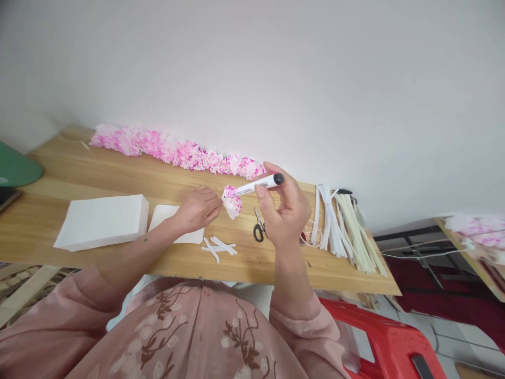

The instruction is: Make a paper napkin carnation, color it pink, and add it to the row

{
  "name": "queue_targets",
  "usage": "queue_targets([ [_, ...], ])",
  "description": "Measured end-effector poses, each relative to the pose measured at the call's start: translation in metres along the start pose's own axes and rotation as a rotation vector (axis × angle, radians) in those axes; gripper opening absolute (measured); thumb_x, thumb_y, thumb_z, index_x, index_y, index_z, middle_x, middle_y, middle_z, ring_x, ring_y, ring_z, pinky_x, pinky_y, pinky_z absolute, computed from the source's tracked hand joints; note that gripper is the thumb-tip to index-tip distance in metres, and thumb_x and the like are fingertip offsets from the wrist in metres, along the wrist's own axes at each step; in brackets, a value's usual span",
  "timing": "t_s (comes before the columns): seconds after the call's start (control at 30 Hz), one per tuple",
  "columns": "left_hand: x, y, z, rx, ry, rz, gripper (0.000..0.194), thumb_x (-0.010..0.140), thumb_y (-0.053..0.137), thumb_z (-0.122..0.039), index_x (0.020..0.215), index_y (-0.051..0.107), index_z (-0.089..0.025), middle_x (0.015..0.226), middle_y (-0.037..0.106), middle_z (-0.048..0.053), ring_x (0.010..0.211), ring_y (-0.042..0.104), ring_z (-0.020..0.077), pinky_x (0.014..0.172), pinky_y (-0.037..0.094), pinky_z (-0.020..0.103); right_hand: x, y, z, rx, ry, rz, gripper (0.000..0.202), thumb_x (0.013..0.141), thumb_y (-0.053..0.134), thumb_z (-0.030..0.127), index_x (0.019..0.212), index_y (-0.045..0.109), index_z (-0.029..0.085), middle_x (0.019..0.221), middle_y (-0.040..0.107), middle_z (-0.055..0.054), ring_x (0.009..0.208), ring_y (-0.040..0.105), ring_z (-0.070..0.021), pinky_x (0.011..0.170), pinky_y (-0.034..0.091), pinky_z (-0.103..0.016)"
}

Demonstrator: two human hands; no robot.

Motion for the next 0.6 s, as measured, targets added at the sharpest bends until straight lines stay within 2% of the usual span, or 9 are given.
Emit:
queue_targets([
  [0.3, 0.0, 0.002, 0.001, -0.016, -0.005, 0.025, 0.027, 0.093, 0.044, -0.02, 0.071, 0.059, -0.017, 0.07, 0.062, 0.005, 0.071, 0.054, 0.0189, 0.074, 0.038, 0.035, -0.001, 0.004, -0.009, -0.022, 0.042, 0.025, 0.032, 0.088, 0.065, 0.033, 0.119, 0.065, 0.028, 0.098, 0.073, -0.001, 0.083, 0.068, -0.0157, 0.079, 0.059, -0.034],
  [0.6, 0.0, 0.002, 0.001, -0.014, 0.0, 0.009, 0.03, 0.095, 0.041, -0.021, 0.071, 0.059, -0.017, 0.07, 0.062, 0.005, 0.069, 0.053, 0.0188, 0.073, 0.037, 0.035, -0.002, 0.008, -0.012, -0.019, 0.032, 0.043, 0.031, 0.089, 0.064, 0.034, 0.119, 0.065, 0.029, 0.099, 0.073, -0.001, 0.083, 0.069, -0.0175, 0.078, 0.06, -0.038],
])
Point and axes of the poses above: each hand's wrist, its own x-axis towards the middle knuckle, its own y-axis out of the palm, z = x × y, the point moved 6 cm from there along x, towards the middle knuckle
